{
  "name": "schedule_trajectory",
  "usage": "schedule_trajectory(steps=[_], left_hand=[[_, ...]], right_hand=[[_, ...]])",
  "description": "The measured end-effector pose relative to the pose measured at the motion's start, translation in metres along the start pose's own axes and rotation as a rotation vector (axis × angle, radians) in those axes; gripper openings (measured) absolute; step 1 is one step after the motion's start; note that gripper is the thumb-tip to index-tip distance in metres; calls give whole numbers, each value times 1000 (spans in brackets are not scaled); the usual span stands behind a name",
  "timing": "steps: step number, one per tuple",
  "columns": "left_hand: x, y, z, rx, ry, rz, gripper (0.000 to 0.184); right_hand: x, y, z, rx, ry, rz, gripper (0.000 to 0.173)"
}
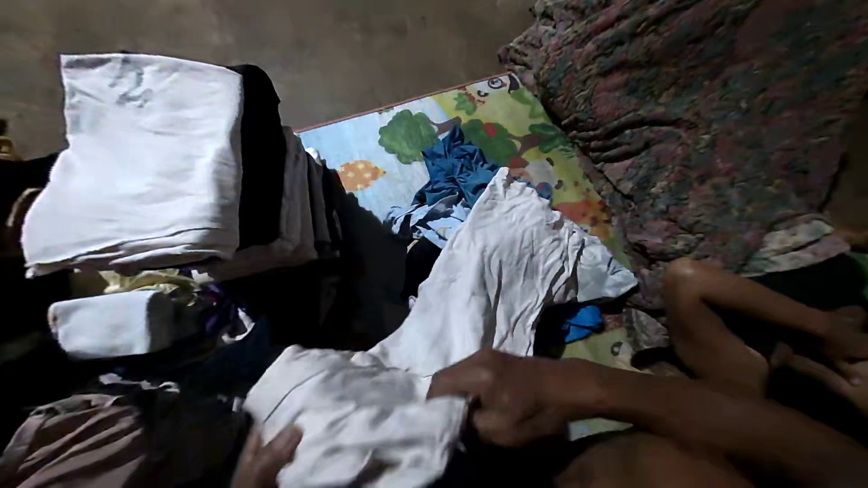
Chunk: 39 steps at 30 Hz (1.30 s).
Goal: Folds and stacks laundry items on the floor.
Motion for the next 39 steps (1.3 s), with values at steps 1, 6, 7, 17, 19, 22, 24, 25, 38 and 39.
schedule_trajectory(steps=[1, 6, 7, 17, 19, 22, 24, 25, 38, 39], left_hand=[[-18, 16, 12, 37, -41, -24, 24], [-126, 100, 75, 144, -42, 80, 31], [-150, 116, 91, 181, -30, 101, 30], [-157, 180, 187, -173, 942, 389, 40], [-123, 183, 188, -98, 948, 306, 46], [-90, 186, 193, 109, 855, 221, 51], [-82, 184, 193, 181, 788, 243, 40], [-78, 183, 193, 200, 768, 258, 36], [-67, 166, 174, 358, 444, 329, 13], [-75, 165, 169, 367, 401, 362, 14]], right_hand=[[8, -7, -16, -88, 20, -37, 20], [48, -88, -87, -595, 364, -548, 26], [57, -103, -102, -719, 452, -713, 24], [31, -160, -222, -1025, 1068, -964, 56], [16, -159, -213, -965, 1108, -992, 46], [-3, -149, -193, -958, 1081, -941, 30], [-10, -141, -178, -998, 977, -872, 24], [-14, -139, -175, -1004, 924, -840, 24], [-44, -148, -140, -1228, 775, -903, 29], [-35, -143, -135, -1145, 800, -961, 27]])
Point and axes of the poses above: each hand's wrist, its own y-axis towards the middle knuckle, its own x-axis out of the back of the hand, z = x × y, the point moved 7 cm from there along y, towards the middle knuckle, and after that the axes turned 14 degrees about -y, right-handed, at the moved point
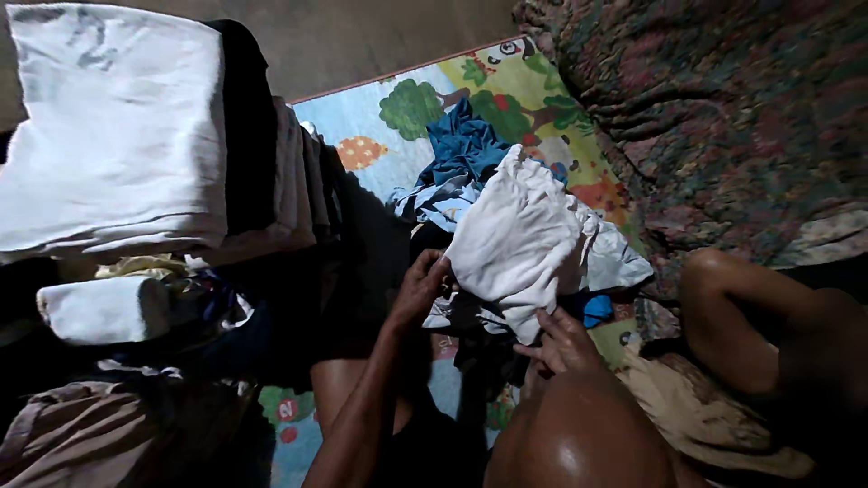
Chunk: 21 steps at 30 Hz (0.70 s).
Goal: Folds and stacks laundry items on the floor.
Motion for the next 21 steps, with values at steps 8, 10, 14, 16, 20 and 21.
schedule_trajectory(steps=[8, 10, 14, 16, 20, 21], left_hand=[[15, -37, -55, -300, 181, 15, 14], [28, -43, -16, -173, 218, -5, 17], [35, -46, 31, 0, 202, 1, 19], [33, -41, 30, 46, 238, 16, 24], [25, -34, 4, 52, 349, 17, 23], [22, -34, -4, 17, 338, 19, 23]], right_hand=[[38, -45, 13, 570, -453, -117, 15], [43, -35, -32, 396, -474, -88, 17], [37, -27, -64, 180, -344, -128, 20], [29, -23, -68, 226, -284, -114, 23], [21, -31, -50, 278, -332, -213, 29], [20, -37, -38, 331, -335, -246, 35]])
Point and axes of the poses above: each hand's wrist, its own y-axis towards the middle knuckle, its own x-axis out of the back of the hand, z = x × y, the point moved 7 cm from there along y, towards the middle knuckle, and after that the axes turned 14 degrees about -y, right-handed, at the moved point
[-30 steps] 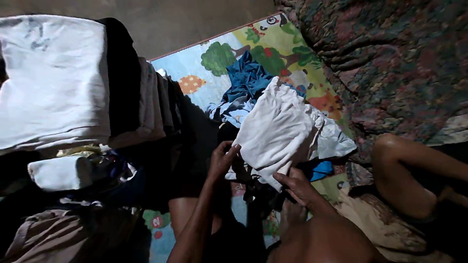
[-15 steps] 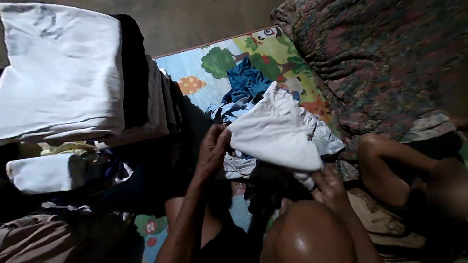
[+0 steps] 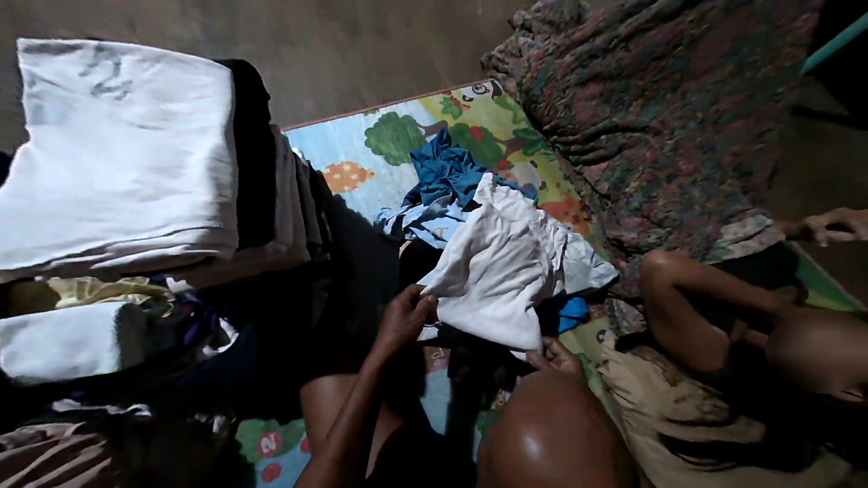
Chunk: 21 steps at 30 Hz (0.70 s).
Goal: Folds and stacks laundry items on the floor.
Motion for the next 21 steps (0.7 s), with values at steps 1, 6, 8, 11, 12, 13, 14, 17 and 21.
schedule_trajectory(steps=[1, 6, 8, 11, 12, 13, 14, 17, 21], left_hand=[[-1, 0, -10, -43, -13, 3, 24], [-21, 6, -61, -255, 126, 143, 51], [-30, 5, -76, -301, 267, 321, 54], [-39, 4, -82, -350, 588, 499, 59], [-42, 5, -82, -323, 690, 522, 57], [-44, 7, -83, -289, 797, 522, 54], [-48, 10, -89, -272, 894, 501, 49], [-58, 26, -131, -356, 1098, 353, 26], [-58, 54, -235, -589, 1149, 104, 22]], right_hand=[[5, -2, 15, 59, 0, -20, 45], [22, -3, 59, 254, -144, 32, 64], [20, -2, 64, 269, -225, 94, 57], [22, 1, 76, 360, -535, 27, 51], [22, 2, 85, 394, -646, -4, 48], [21, 5, 96, 431, -747, -31, 46], [22, 9, 111, 451, -841, -38, 44], [43, 39, 172, 545, -1091, -60, 34], [86, 93, 273, 690, -1201, -181, 29]])
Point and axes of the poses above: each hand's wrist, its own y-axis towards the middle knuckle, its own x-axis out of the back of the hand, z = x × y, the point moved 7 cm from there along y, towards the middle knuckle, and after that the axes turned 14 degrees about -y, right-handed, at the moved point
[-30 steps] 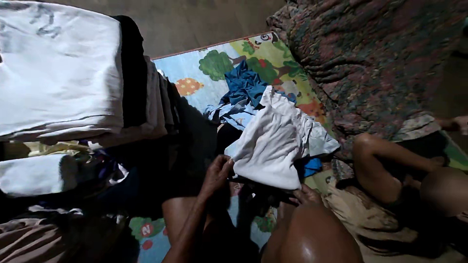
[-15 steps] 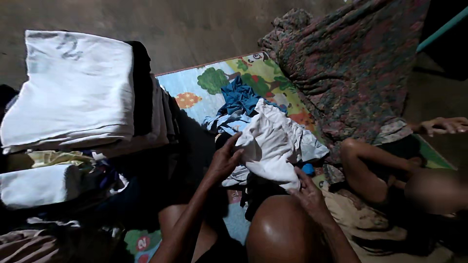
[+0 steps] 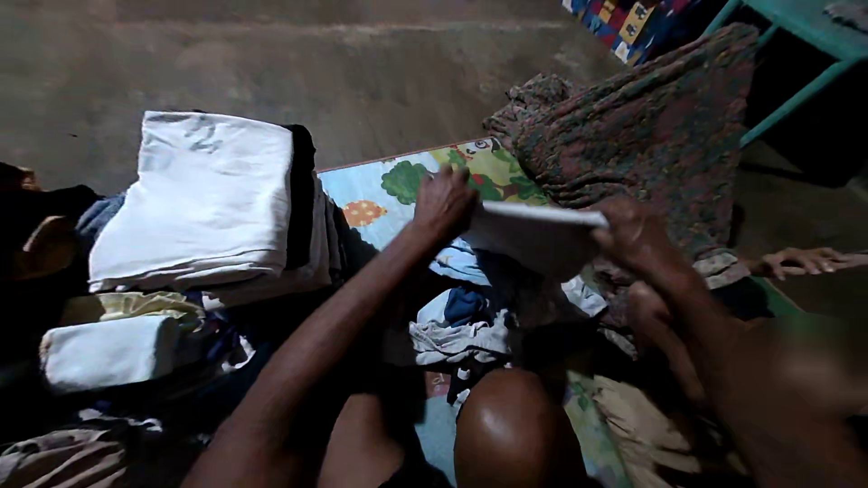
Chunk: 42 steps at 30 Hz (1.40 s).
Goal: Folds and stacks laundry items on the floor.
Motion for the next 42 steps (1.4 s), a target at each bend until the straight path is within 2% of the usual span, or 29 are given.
schedule_trajectory(steps=[2, 5, 8, 10, 13, 15, 19, 21, 22, 24, 30, 33, 37, 40, 42], left_hand=[[47, 22, -6, -23, -28, -138, 23], [107, 29, -19, -144, -141, -348, 24], [145, 3, -38, -242, -219, -477, 26], [148, -32, -48, -360, -227, -544, 24], [110, -102, -49, -553, -350, -508, 21], [46, -149, -39, -571, -586, -397, 15], [-118, -212, -6, -431, -848, -180, 18], [-169, -229, 4, -329, -930, -139, 26], [-183, -234, 5, -297, -965, -128, 26], [-190, -237, 5, -268, -1016, -143, 22], [-159, -219, 4, -236, -1116, -205, 26], [-175, -223, 5, -236, -1144, -156, 23], [-193, -228, 14, -149, -1168, -110, 22], [-179, -218, 28, -11, -1256, -108, 20], [-155, -197, 46, 131, -1359, -203, 19]], right_hand=[[44, 35, -9, -43, -17, -51, 31], [98, 63, -15, 29, -40, -222, 31], [128, 58, -16, 125, -6, -352, 32], [130, 36, -14, 185, 31, -392, 32], [101, -22, -10, 292, 152, -370, 31], [50, -64, -12, 355, 331, -239, 31], [-71, -131, -3, 383, 363, 109, 27], [-111, -147, 5, 378, 387, 234, 32], [-120, -150, 6, 388, 380, 239, 33], [-119, -146, 5, 388, 380, 220, 34], [-87, -123, 1, 385, 389, 250, 30], [-96, -128, -1, 380, 381, 318, 30], [-115, -128, 0, 376, 423, 438, 27], [-106, -93, 5, 340, 444, 500, 27], [-95, -49, 12, 281, 491, 523, 29]])
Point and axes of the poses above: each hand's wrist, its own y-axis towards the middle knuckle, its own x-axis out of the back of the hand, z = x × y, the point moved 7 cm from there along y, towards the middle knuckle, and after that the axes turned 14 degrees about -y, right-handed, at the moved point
